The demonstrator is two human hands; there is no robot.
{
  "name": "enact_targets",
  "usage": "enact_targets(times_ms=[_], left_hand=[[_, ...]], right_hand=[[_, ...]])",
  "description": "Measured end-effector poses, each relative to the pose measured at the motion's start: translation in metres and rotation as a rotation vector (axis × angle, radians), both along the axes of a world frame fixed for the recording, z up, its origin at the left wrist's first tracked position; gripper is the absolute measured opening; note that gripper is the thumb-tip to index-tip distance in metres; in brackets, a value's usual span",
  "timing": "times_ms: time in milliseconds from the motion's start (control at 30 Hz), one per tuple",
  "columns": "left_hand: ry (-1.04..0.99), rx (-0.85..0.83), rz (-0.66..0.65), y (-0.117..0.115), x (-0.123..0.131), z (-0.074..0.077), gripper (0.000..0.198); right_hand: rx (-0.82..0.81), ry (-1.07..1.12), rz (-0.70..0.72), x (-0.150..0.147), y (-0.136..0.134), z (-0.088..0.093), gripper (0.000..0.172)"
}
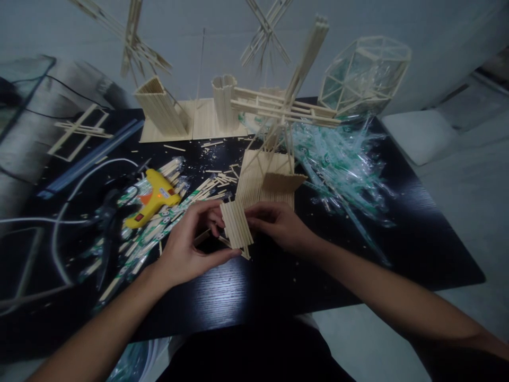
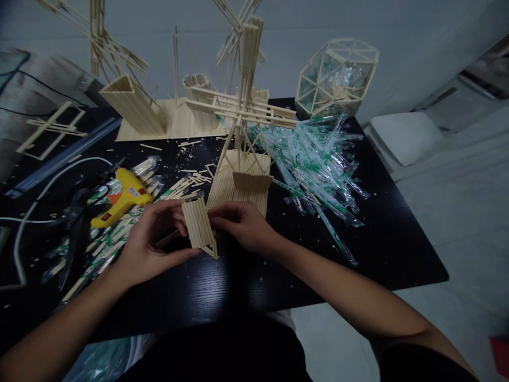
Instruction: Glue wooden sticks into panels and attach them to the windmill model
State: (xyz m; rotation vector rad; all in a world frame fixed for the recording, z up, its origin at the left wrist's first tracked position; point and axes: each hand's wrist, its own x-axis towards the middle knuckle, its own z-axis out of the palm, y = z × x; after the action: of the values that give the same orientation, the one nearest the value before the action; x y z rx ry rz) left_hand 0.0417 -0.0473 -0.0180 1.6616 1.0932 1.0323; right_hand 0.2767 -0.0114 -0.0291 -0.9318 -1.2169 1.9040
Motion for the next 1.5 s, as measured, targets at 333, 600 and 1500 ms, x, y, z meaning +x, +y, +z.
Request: enact_targets(times_ms=[333,600,1500], left_hand=[[0.201,0.155,-0.053,0.004,-0.003,-0.007,0.084],[0.395,0.246,-0.109,0.006,-0.003,0.002,0.076],[1.417,-0.069,0.557,0.043,-0.058,0.031,0.062]], right_hand=[[-0.072,-0.122,-0.166,-0.001,-0.001,0.015,0.038],[-0.056,-0.085,0.026,-0.004,-0.005,0.011,0.034],[-0.182,0.016,-0.156,-0.002,0.002,0.002,0.037]])
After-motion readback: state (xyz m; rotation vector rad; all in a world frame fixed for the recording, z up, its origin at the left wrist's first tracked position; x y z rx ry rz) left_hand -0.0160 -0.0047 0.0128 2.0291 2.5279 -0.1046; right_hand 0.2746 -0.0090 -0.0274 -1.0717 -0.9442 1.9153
